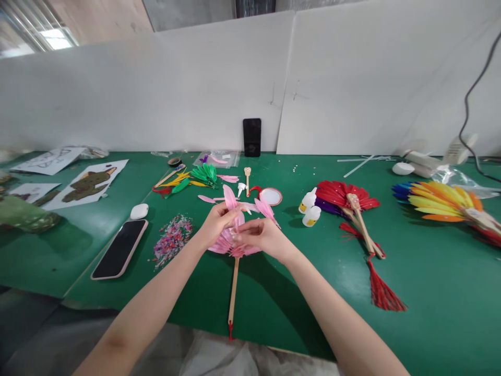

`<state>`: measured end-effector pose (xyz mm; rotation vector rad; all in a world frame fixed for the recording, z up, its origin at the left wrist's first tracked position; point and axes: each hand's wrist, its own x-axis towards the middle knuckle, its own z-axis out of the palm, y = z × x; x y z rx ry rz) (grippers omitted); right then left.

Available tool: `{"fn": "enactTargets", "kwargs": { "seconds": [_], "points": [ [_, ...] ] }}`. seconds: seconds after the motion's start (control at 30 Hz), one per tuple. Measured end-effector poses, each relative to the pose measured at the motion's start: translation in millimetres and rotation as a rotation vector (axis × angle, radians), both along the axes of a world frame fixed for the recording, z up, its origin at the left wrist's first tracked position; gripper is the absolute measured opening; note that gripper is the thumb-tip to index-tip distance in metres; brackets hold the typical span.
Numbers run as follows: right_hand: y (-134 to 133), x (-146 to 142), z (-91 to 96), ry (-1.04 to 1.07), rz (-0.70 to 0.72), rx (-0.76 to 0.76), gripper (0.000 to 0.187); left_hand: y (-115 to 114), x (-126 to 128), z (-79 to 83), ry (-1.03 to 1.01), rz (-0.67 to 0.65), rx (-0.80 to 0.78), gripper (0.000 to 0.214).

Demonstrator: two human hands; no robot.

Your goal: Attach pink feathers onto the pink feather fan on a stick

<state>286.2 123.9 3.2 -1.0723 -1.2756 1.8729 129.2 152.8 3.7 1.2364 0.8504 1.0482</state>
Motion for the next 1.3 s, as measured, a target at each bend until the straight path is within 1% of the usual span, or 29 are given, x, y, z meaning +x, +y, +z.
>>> {"fn": "enactTargets", "kwargs": {
  "seconds": [0.1, 0.17, 0.23, 0.3, 0.47, 0.57, 0.73, 0.87, 0.93, 1.0, 1.17, 1.3],
  "points": [
    [-2, -2, -1.0, -0.084, -0.046, 0.175, 0.025, 0, 1, -1.0, 0.003, -0.003, -0.016, 0.028],
    [-4, -3, -0.8, -0.186, -0.063, 0.309, 0.016, 0, 1, -2.7, -0.001, -0.002, -0.020, 0.028],
    [-5, -4, -0.5, -0.286, -0.065, 0.435, 0.012, 0, 2, -4.8, -0.001, 0.008, -0.015, 0.027],
    [-6, -5, -0.6, -0.382, -0.052, 0.561, 0.012, 1, 2, -6.5, 0.001, 0.023, -0.009, 0.027],
    [-8, -6, -3.7, -0.695, -0.049, 0.916, 0.017, 3, 2, -7.3, -0.007, 0.051, -0.022, 0.027],
    [-9, -6, -6.3, -0.765, -0.056, 1.036, 0.017, 3, 1, -6.5, -0.009, 0.065, -0.031, 0.027],
    [-10, -8, -10.1, -0.800, -0.071, 1.098, 0.016, 3, 1, -5.5, -0.019, 0.075, -0.051, 0.027],
    [-11, -9, -10.6, -0.800, -0.125, 1.136, 0.018, 3, 1, -4.6, -0.052, 0.085, -0.067, 0.026],
    [-11, -9, -9.6, -0.771, -0.148, 1.131, 0.018, 4, 0, -4.3, -0.057, 0.084, -0.070, 0.026],
    [-12, -9, -7.7, -0.724, -0.143, 1.095, 0.017, 4, 0, -3.9, -0.051, 0.074, -0.072, 0.027],
    [-12, -9, -2.7, -0.576, -0.057, 0.955, 0.019, 2, 0, -2.2, -0.011, 0.008, -0.108, 0.031],
    [-13, -9, -1.5, -0.507, -0.067, 0.906, 0.019, 1, 1, -0.5, -0.030, 0.010, -0.136, 0.032]
  ]
}}
